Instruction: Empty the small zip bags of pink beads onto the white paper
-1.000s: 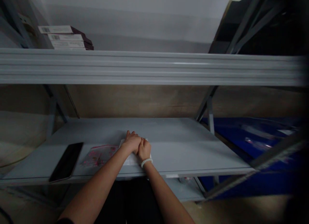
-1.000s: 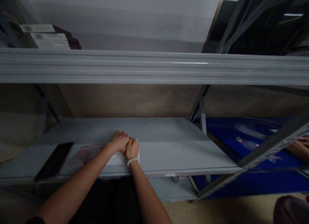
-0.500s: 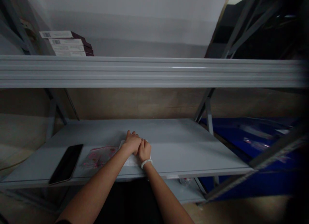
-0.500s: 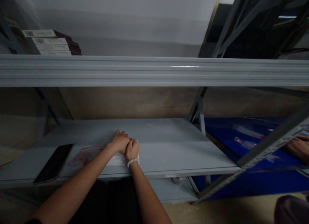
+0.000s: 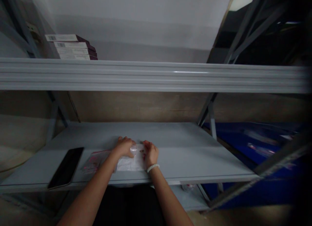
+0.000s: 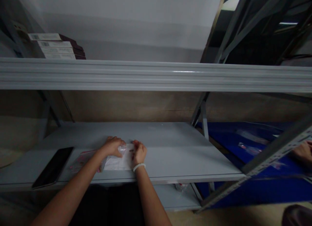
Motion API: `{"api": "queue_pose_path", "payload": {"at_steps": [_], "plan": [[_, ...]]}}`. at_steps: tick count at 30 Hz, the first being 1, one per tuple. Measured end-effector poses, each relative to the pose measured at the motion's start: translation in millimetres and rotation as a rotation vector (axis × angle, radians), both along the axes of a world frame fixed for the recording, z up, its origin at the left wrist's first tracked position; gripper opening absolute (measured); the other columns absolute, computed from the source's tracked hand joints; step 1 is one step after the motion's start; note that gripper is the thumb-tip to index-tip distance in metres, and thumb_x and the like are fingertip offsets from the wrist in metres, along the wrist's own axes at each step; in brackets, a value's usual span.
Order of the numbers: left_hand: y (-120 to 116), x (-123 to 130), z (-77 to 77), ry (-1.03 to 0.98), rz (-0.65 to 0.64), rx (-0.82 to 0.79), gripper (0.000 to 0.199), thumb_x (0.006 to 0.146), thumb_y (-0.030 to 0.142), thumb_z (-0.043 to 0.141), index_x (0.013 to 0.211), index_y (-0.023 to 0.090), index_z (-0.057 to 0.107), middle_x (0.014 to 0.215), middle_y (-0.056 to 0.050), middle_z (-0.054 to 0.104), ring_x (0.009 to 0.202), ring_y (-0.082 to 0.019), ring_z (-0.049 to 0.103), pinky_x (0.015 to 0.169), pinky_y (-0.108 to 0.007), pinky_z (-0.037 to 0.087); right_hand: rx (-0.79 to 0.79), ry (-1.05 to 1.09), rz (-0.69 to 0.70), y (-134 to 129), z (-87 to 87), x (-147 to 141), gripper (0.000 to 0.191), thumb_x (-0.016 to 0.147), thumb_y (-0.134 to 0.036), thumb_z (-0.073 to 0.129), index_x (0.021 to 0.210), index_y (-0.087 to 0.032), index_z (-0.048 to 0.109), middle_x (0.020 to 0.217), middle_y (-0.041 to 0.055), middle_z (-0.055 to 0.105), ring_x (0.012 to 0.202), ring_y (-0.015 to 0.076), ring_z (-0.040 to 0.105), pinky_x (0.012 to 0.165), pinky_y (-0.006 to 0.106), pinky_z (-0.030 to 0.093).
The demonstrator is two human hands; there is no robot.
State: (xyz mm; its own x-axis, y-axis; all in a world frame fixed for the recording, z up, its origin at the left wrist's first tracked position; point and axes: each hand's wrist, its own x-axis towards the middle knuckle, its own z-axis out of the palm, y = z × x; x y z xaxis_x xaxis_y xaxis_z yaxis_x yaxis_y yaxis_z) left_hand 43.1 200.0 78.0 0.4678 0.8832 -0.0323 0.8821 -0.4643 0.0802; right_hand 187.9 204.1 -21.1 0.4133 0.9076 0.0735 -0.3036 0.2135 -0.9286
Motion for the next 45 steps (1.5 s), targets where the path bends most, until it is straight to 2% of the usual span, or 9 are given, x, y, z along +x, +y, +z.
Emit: {"api": "queue_pose_path", "payload": {"at_steps": [4, 10, 19, 24, 26, 28, 33, 38, 45], "plan": [[1, -12, -9.8, -0.086, 0.020, 0.019, 0.051, 0.060, 0.035, 0.074, 0.108, 0.026, 0.063, 0.106, -0.005, 0.066, 0.100, -0.028, 0.057, 0.091, -0.040, 0.038, -0.002, 0.204, 0.008, 1, 2.5, 5, 0.030, 0.074, -0.038, 0.046, 0.079, -0.015, 0.065, 0.088, 0.0106, 0.071, 0.085, 0.0198, 0.067, 0.077, 0.033, 0.051], [-5, -13, -14.2, -0.177, 0.027, 0.059, 0.055, 0.066, 0.038, 0.071, 0.118, 0.026, 0.056, 0.113, -0.004, 0.063, 0.106, -0.025, 0.054, 0.097, -0.037, 0.033, -0.041, 0.300, 0.068, 1, 4.4, 14, 0.026, 0.074, -0.039, 0.047, 0.080, -0.018, 0.061, 0.091, 0.0103, 0.072, 0.089, 0.0213, 0.067, 0.078, 0.036, 0.052], [-5, -5, 3.1, -0.202, -0.030, 0.077, 0.055, 0.061, 0.031, 0.075, 0.113, 0.029, 0.058, 0.116, -0.003, 0.062, 0.111, -0.025, 0.050, 0.103, -0.041, 0.025, 0.003, 0.251, 0.064, -2, 7.5, 12, 0.032, 0.076, -0.045, 0.051, 0.083, -0.017, 0.063, 0.094, 0.0104, 0.070, 0.093, 0.0218, 0.066, 0.081, 0.036, 0.051], [-15, 1, 0.3, -0.483, 0.076, 0.203, 0.048, 0.064, 0.033, 0.073, 0.108, 0.024, 0.055, 0.102, -0.004, 0.065, 0.096, -0.022, 0.058, 0.091, -0.034, 0.039, 0.120, -0.109, 0.054, -26, 43.6, 18, 0.037, 0.071, -0.039, 0.065, 0.100, -0.016, 0.066, 0.105, 0.0107, 0.067, 0.099, 0.0212, 0.061, 0.082, 0.032, 0.050], [-21, 6, -6.6, -0.656, 0.131, 0.219, 0.044, 0.066, 0.032, 0.070, 0.104, 0.022, 0.051, 0.091, -0.002, 0.064, 0.086, -0.019, 0.060, 0.081, -0.030, 0.044, 0.102, -0.270, 0.085, -38, 57.6, 18, 0.051, 0.063, -0.037, 0.073, 0.109, -0.016, 0.064, 0.100, 0.0102, 0.067, 0.091, 0.0213, 0.062, 0.073, 0.030, 0.051], [-29, 11, -14.6, -0.807, 0.202, 0.208, 0.041, 0.065, 0.029, 0.069, 0.100, 0.023, 0.047, 0.084, 0.000, 0.062, 0.078, -0.016, 0.060, 0.073, -0.026, 0.046, 0.066, -0.357, 0.182, -48, 65.6, 17, 0.049, 0.062, -0.037, 0.074, 0.104, -0.015, 0.066, 0.089, 0.0088, 0.068, 0.079, 0.0198, 0.062, 0.063, 0.027, 0.051], [-48, 14, -28.0, -1.018, 0.274, 0.118, 0.043, 0.062, 0.029, 0.071, 0.094, 0.022, 0.043, 0.079, 0.002, 0.058, 0.073, -0.014, 0.059, 0.069, -0.024, 0.047, 0.075, -0.429, 0.381, -59, 68.9, 16, 0.022, 0.072, -0.035, 0.063, 0.071, -0.014, 0.068, 0.069, 0.0044, 0.066, 0.061, 0.0140, 0.057, 0.054, 0.023, 0.044], [-63, -1, -23.9, -1.238, 0.190, -0.064, 0.026, 0.076, 0.042, 0.059, 0.086, 0.019, 0.052, 0.083, -0.002, 0.060, 0.081, -0.015, 0.059, 0.073, -0.024, 0.046, 0.114, -0.572, 0.398, -66, 79.0, 22, 0.021, 0.076, -0.035, 0.060, 0.069, -0.016, 0.065, 0.068, 0.0023, 0.064, 0.062, 0.0134, 0.057, 0.058, 0.023, 0.043], [-69, -12, -21.2, -1.277, 0.273, -0.030, 0.020, 0.077, 0.035, 0.059, 0.067, 0.018, 0.057, 0.066, 0.001, 0.057, 0.066, -0.013, 0.054, 0.064, -0.022, 0.041, 0.210, -0.751, 0.379, -73, 89.4, 31, 0.022, 0.080, -0.035, 0.058, 0.068, -0.017, 0.066, 0.067, 0.0018, 0.064, 0.064, 0.0142, 0.055, 0.062, 0.024, 0.041]]}}
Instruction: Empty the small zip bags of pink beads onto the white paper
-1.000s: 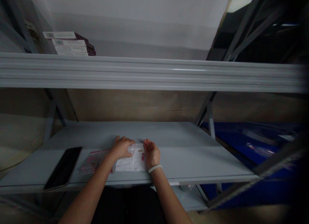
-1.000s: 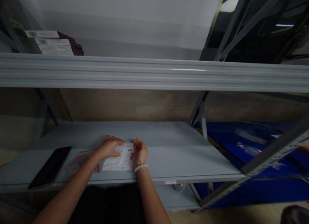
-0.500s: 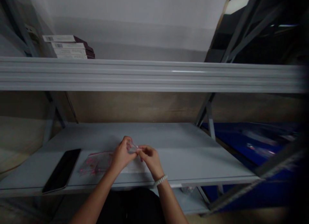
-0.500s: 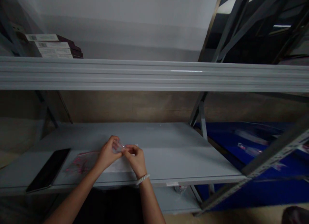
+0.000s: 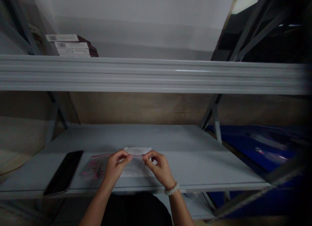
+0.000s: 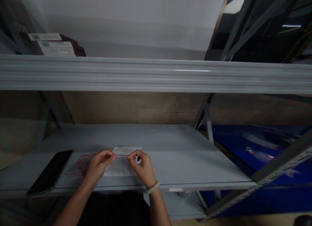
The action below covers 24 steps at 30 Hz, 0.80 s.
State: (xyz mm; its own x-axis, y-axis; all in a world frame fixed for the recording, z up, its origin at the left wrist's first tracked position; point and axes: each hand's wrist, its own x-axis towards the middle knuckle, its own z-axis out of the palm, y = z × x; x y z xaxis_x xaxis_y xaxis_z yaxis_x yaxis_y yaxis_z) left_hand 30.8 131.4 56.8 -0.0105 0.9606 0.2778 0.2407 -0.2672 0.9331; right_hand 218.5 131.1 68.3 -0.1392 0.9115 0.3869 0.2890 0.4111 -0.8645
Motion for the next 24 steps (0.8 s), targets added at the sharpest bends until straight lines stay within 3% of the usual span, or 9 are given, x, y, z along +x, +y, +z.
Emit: {"api": "queue_pose_path", "payload": {"at_steps": [6, 8, 11, 12, 15, 18, 22, 24], "plan": [[-8, 0, 7.5, 0.126, 0.186, 0.159, 0.016, 0.074, 0.023, 0.058, 0.059, 0.019, 0.055, 0.060, 0.002, 0.055, 0.063, -0.014, 0.051, 0.065, -0.024, 0.039, 0.147, -0.095, 0.014, -6, 11.0, 1, 0.020, 0.084, -0.032, 0.057, 0.072, -0.020, 0.067, 0.070, 0.0033, 0.064, 0.069, 0.0164, 0.056, 0.071, 0.028, 0.042], [-12, 1, 9.4, 0.127, 0.222, 0.210, 0.017, 0.076, 0.023, 0.057, 0.059, 0.019, 0.054, 0.060, 0.002, 0.054, 0.063, -0.014, 0.051, 0.065, -0.024, 0.039, 0.170, -0.100, 0.005, -9, 16.4, 0, 0.017, 0.083, -0.033, 0.059, 0.089, -0.021, 0.069, 0.083, 0.0057, 0.065, 0.077, 0.0180, 0.058, 0.072, 0.028, 0.043], [-16, 4, 11.4, 0.130, 0.237, 0.284, 0.020, 0.080, 0.027, 0.055, 0.062, 0.018, 0.054, 0.062, 0.002, 0.055, 0.064, -0.014, 0.052, 0.064, -0.024, 0.039, 0.192, -0.073, -0.002, -13, 22.6, -6, 0.038, 0.077, -0.034, 0.068, 0.112, -0.022, 0.063, 0.098, 0.0077, 0.065, 0.086, 0.0197, 0.058, 0.072, 0.028, 0.043], [-17, 6, 12.1, 0.136, 0.226, 0.308, 0.020, 0.081, 0.028, 0.055, 0.063, 0.018, 0.054, 0.062, 0.002, 0.055, 0.064, -0.014, 0.052, 0.064, -0.024, 0.039, 0.198, -0.069, 0.009, -14, 23.7, -9, 0.038, 0.076, -0.033, 0.069, 0.111, -0.021, 0.063, 0.097, 0.0074, 0.065, 0.087, 0.0197, 0.057, 0.072, 0.028, 0.043], [-20, 11, 14.9, 0.158, 0.174, 0.358, 0.021, 0.083, 0.029, 0.055, 0.066, 0.017, 0.056, 0.064, 0.001, 0.055, 0.065, -0.013, 0.052, 0.064, -0.023, 0.038, 0.205, -0.072, 0.030, -14, 24.3, -22, 0.013, 0.082, -0.029, 0.063, 0.088, -0.018, 0.067, 0.084, 0.0051, 0.066, 0.082, 0.0176, 0.057, 0.073, 0.027, 0.041], [-22, 12, 17.0, 0.170, 0.130, 0.360, 0.018, 0.084, 0.029, 0.055, 0.071, 0.017, 0.057, 0.068, 0.001, 0.056, 0.069, -0.014, 0.053, 0.066, -0.023, 0.039, 0.216, -0.072, -0.014, -14, 22.6, -31, 0.015, 0.085, -0.022, 0.057, 0.072, -0.016, 0.063, 0.073, 0.0036, 0.063, 0.074, 0.0162, 0.055, 0.070, 0.027, 0.039], [-20, 11, 16.0, 0.134, 0.057, 0.347, 0.012, 0.083, 0.027, 0.054, 0.089, 0.018, 0.057, 0.083, -0.002, 0.060, 0.081, -0.016, 0.056, 0.075, -0.025, 0.042, 0.234, -0.099, -0.116, -13, 20.7, -32, 0.015, 0.081, -0.012, 0.056, 0.066, -0.015, 0.061, 0.069, 0.0039, 0.061, 0.072, 0.0168, 0.053, 0.068, 0.028, 0.037], [-18, 10, 13.9, 0.154, 0.023, 0.323, 0.012, 0.084, 0.027, 0.053, 0.088, 0.018, 0.058, 0.083, -0.002, 0.061, 0.081, -0.016, 0.056, 0.076, -0.025, 0.043, 0.195, -0.093, -0.119, -13, 19.8, -30, 0.015, 0.080, -0.015, 0.058, 0.067, -0.015, 0.064, 0.068, 0.0040, 0.062, 0.071, 0.0169, 0.054, 0.067, 0.028, 0.038]]}}
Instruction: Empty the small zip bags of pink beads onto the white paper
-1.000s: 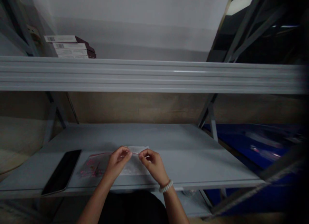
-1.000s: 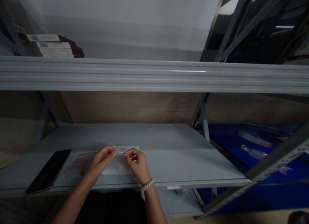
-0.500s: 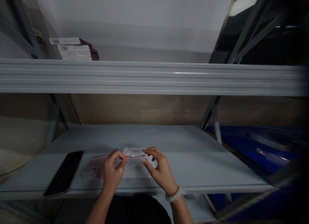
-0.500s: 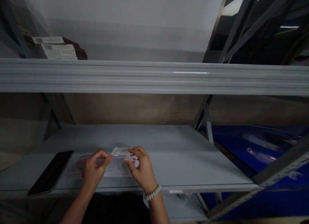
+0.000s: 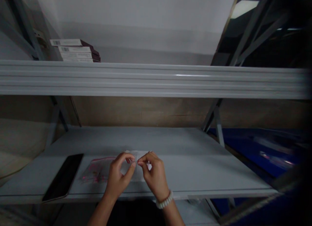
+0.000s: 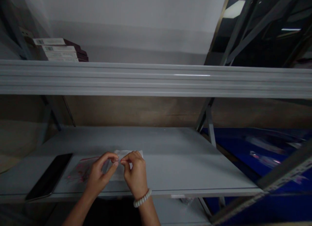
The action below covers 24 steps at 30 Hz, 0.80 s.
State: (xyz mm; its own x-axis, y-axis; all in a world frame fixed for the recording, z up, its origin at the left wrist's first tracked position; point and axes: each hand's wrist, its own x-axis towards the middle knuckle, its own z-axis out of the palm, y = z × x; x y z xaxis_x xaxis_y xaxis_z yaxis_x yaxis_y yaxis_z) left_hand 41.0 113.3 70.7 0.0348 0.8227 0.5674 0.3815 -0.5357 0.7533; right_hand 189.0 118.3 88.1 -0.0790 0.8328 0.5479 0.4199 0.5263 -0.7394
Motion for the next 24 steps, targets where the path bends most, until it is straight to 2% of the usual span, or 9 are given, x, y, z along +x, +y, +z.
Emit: {"api": "queue_pose_path", "payload": {"at_steps": [3, 5, 7, 10, 13, 19, 24], "plan": [[3, 0, -2.9, 0.037, 0.032, -0.035, 0.016, 0.086, 0.029, 0.051, 0.079, 0.018, 0.060, 0.077, -0.001, 0.061, 0.078, -0.015, 0.057, 0.073, -0.024, 0.042, -0.143, 0.083, 0.077, 2, -2.8, 5, 0.009, 0.077, -0.024, 0.066, 0.081, -0.017, 0.070, 0.074, 0.0044, 0.066, 0.070, 0.0165, 0.057, 0.063, 0.026, 0.041], [3, 0, -3.6, 0.020, 0.082, -0.036, 0.016, 0.087, 0.030, 0.051, 0.081, 0.018, 0.060, 0.078, -0.001, 0.061, 0.078, -0.016, 0.057, 0.074, -0.024, 0.042, -0.253, 0.172, 0.126, 4, -5.8, 8, 0.020, 0.073, -0.028, 0.070, 0.091, -0.018, 0.070, 0.080, 0.0051, 0.069, 0.069, 0.0162, 0.060, 0.060, 0.025, 0.043], [2, -1, -3.1, 0.001, 0.110, -0.043, 0.017, 0.087, 0.031, 0.051, 0.082, 0.018, 0.059, 0.078, -0.001, 0.062, 0.079, -0.016, 0.057, 0.073, -0.024, 0.041, -0.320, 0.251, 0.147, 6, -8.6, 10, 0.020, 0.073, -0.030, 0.069, 0.088, -0.016, 0.070, 0.079, 0.0056, 0.069, 0.068, 0.0157, 0.060, 0.059, 0.023, 0.044], [0, -1, -1.1, -0.009, 0.096, -0.067, 0.018, 0.087, 0.033, 0.050, 0.081, 0.018, 0.058, 0.077, -0.001, 0.061, 0.078, -0.016, 0.057, 0.073, -0.023, 0.041, -0.352, 0.323, 0.158, 7, -10.3, 9, 0.018, 0.074, -0.032, 0.067, 0.074, -0.014, 0.067, 0.071, 0.0046, 0.066, 0.065, 0.0141, 0.059, 0.058, 0.022, 0.044], [-1, 0, 0.8, -0.021, 0.099, -0.071, 0.019, 0.088, 0.034, 0.049, 0.081, 0.018, 0.056, 0.077, 0.000, 0.059, 0.078, -0.015, 0.056, 0.073, -0.023, 0.040, -0.373, 0.345, 0.166, 7, -8.1, 7, 0.019, 0.073, -0.033, 0.068, 0.071, -0.014, 0.065, 0.069, 0.0030, 0.064, 0.064, 0.0127, 0.057, 0.059, 0.021, 0.044], [-4, -1, 0.7, -0.018, 0.092, -0.096, 0.018, 0.088, 0.033, 0.046, 0.081, 0.018, 0.053, 0.076, -0.001, 0.057, 0.078, -0.016, 0.054, 0.073, -0.025, 0.040, -0.330, 0.286, 0.155, 5, -4.5, 6, 0.023, 0.077, -0.034, 0.062, 0.066, -0.014, 0.060, 0.060, -0.0014, 0.053, 0.052, 0.0081, 0.043, 0.049, 0.020, 0.033], [-5, -1, 7.3, 0.018, 0.066, 0.009, 0.018, 0.085, 0.027, 0.050, 0.100, 0.019, 0.053, 0.094, -0.004, 0.058, 0.092, -0.019, 0.054, 0.082, -0.030, 0.041, -0.153, 0.157, 0.114, 1, -3.8, 10, 0.022, 0.082, -0.030, 0.058, 0.065, -0.015, 0.060, 0.060, -0.0013, 0.053, 0.058, 0.0099, 0.043, 0.056, 0.021, 0.033]]}}
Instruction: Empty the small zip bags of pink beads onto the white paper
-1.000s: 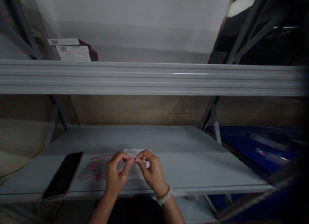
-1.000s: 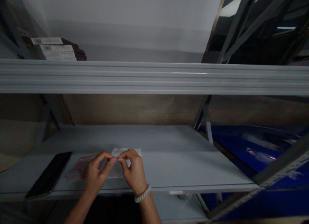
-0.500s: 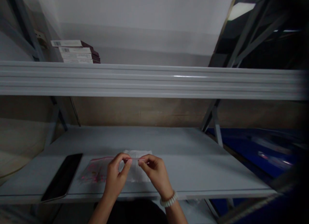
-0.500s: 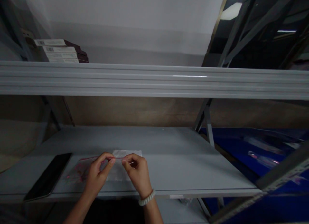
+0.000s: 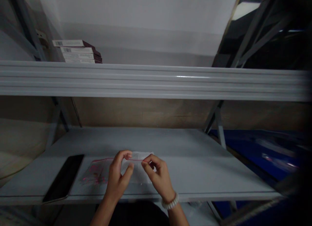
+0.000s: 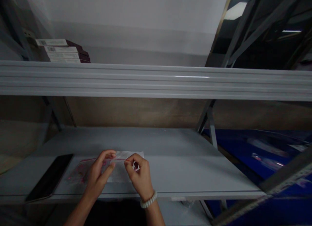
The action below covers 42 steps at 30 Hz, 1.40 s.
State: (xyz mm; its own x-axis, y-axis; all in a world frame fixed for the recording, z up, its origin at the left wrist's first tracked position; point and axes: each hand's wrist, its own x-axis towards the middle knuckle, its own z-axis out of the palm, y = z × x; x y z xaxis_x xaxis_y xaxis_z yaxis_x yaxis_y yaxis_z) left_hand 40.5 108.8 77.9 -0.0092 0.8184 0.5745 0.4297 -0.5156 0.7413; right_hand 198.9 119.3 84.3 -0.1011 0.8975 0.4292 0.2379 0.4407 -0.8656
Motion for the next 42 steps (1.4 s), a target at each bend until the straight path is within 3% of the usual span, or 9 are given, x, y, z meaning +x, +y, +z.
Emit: {"api": "queue_pose_path", "payload": {"at_steps": [4, 8, 14, 20, 26, 30, 35, 39, 42], "plan": [[-2, 5, 8.3, 0.175, -0.046, 0.084, 0.008, 0.083, 0.023, 0.050, 0.082, 0.019, 0.058, 0.086, -0.004, 0.058, 0.088, -0.020, 0.053, 0.079, -0.032, 0.040, 0.116, -0.073, 0.038, -3, 2.6, -1, 0.022, 0.084, -0.031, 0.058, 0.069, -0.016, 0.065, 0.063, 0.0007, 0.058, 0.063, 0.0121, 0.048, 0.061, 0.024, 0.035], [-5, 7, 12.5, 0.213, 0.005, 0.109, 0.014, 0.083, 0.021, 0.051, 0.071, 0.018, 0.057, 0.075, -0.003, 0.057, 0.079, -0.019, 0.053, 0.075, -0.031, 0.039, 0.185, -0.123, 0.002, -6, 5.4, -3, 0.024, 0.086, -0.032, 0.057, 0.069, -0.016, 0.065, 0.066, 0.0027, 0.060, 0.067, 0.0145, 0.051, 0.064, 0.026, 0.035], [1, 0, 7.7, 0.044, -0.075, -0.028, 0.013, 0.081, 0.025, 0.059, 0.070, 0.018, 0.062, 0.073, -0.001, 0.059, 0.075, -0.016, 0.056, 0.071, -0.026, 0.042, 0.173, -0.156, -0.010, -7, 7.7, 4, 0.026, 0.087, -0.032, 0.055, 0.066, -0.017, 0.062, 0.065, 0.0030, 0.059, 0.068, 0.0159, 0.051, 0.067, 0.028, 0.036], [7, -8, -2.9, -0.093, -0.052, -0.083, 0.020, 0.074, 0.024, 0.068, 0.059, 0.016, 0.058, 0.062, 0.002, 0.052, 0.062, -0.011, 0.052, 0.062, -0.022, 0.038, 0.167, -0.154, -0.005, -7, 8.5, 8, 0.027, 0.086, -0.032, 0.056, 0.064, -0.017, 0.061, 0.064, 0.0031, 0.059, 0.069, 0.0166, 0.052, 0.068, 0.028, 0.036], [10, -15, -8.5, -0.176, -0.187, -0.191, 0.015, 0.079, 0.030, 0.064, 0.074, 0.017, 0.069, 0.073, -0.003, 0.062, 0.071, -0.015, 0.058, 0.066, -0.024, 0.043, 0.152, -0.124, -0.057, -7, 8.2, 8, 0.026, 0.085, -0.030, 0.056, 0.064, -0.017, 0.063, 0.064, 0.0027, 0.059, 0.067, 0.0157, 0.053, 0.067, 0.027, 0.037], [9, -18, -8.3, -0.107, -0.109, -0.135, 0.016, 0.079, 0.026, 0.062, 0.069, 0.017, 0.070, 0.067, -0.002, 0.061, 0.066, -0.014, 0.057, 0.063, -0.024, 0.042, 0.087, -0.215, -0.034, -6, 8.3, 12, 0.023, 0.084, -0.028, 0.056, 0.067, -0.018, 0.067, 0.065, 0.0039, 0.062, 0.069, 0.0170, 0.055, 0.068, 0.029, 0.040], [2, -9, 0.8, 0.056, 0.014, -0.033, 0.018, 0.081, 0.026, 0.059, 0.068, 0.019, 0.069, 0.067, -0.001, 0.061, 0.068, -0.015, 0.058, 0.064, -0.025, 0.043, 0.168, -0.275, 0.004, -10, 19.7, 13, 0.028, 0.080, -0.028, 0.063, 0.106, -0.021, 0.067, 0.099, 0.0088, 0.066, 0.093, 0.0211, 0.058, 0.083, 0.033, 0.043], [0, 0, 8.9, 0.243, 0.063, 0.048, 0.018, 0.083, 0.028, 0.057, 0.072, 0.022, 0.070, 0.067, -0.002, 0.061, 0.070, -0.016, 0.058, 0.068, -0.028, 0.043, 0.149, -0.310, 0.036, -10, 24.3, 5, 0.012, 0.082, -0.019, 0.058, 0.081, -0.020, 0.069, 0.077, 0.0045, 0.068, 0.075, 0.0167, 0.060, 0.071, 0.028, 0.045], [1, 0, 5.2, 0.266, 0.094, 0.048, 0.019, 0.081, 0.031, 0.060, 0.097, 0.023, 0.067, 0.085, -0.004, 0.065, 0.084, -0.020, 0.059, 0.080, -0.033, 0.045, 0.107, -0.238, -0.054, 5, 16.3, 11, 0.013, 0.081, -0.020, 0.056, 0.074, -0.017, 0.066, 0.071, 0.0043, 0.067, 0.065, 0.0144, 0.059, 0.064, 0.025, 0.044]]}}
